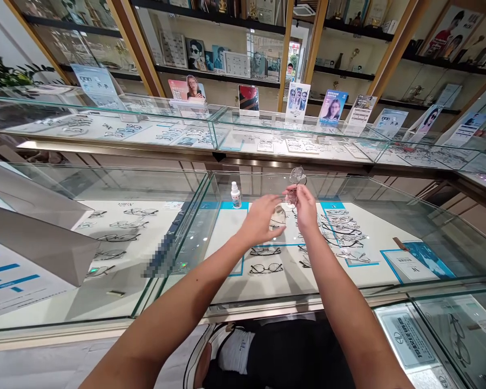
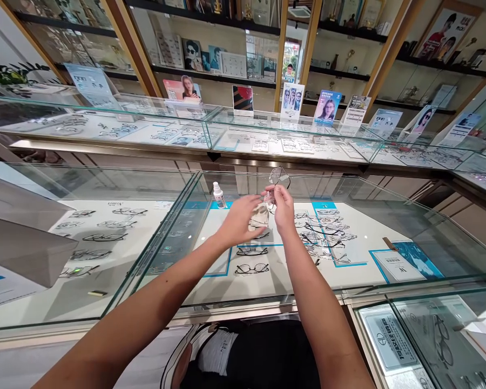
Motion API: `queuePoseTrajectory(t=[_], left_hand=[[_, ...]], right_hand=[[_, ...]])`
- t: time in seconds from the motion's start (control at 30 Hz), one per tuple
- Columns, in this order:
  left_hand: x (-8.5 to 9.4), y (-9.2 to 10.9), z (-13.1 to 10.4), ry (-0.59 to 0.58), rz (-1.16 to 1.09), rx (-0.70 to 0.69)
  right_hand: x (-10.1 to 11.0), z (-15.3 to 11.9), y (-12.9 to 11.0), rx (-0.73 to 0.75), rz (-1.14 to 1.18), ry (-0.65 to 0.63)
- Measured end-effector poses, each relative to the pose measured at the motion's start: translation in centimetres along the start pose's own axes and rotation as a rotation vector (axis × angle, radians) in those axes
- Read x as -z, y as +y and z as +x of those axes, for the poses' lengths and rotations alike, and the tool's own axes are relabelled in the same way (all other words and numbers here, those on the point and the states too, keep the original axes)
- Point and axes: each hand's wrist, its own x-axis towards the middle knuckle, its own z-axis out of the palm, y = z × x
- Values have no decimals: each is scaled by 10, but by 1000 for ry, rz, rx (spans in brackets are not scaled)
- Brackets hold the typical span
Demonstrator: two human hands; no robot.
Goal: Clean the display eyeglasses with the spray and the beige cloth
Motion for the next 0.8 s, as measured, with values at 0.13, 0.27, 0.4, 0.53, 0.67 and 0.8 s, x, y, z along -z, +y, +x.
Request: queuePoseTrajectory(t=[0.13,0.27,0.4,0.53,0.67,0.8], left_hand=[[-14,-1,-2,-260,-23,25],[-14,-15,-2,-259,-91,189],[-12,-26,3,-24,-403,451],[-12,-36,10,272,-954,816],[-11,-36,16,358,-1443,965],[-6,-28,21,305,-1708,1016]], right_hand=[[0,0,1,8,8,-8],[-1,1,0,-5,-6,-6],[0,1,0,-4,-19,-4],[0,1,1,-4,-50,-11],[0,1,2,-11,-71,-16],[-1,0,2,-17,-63,-19]])
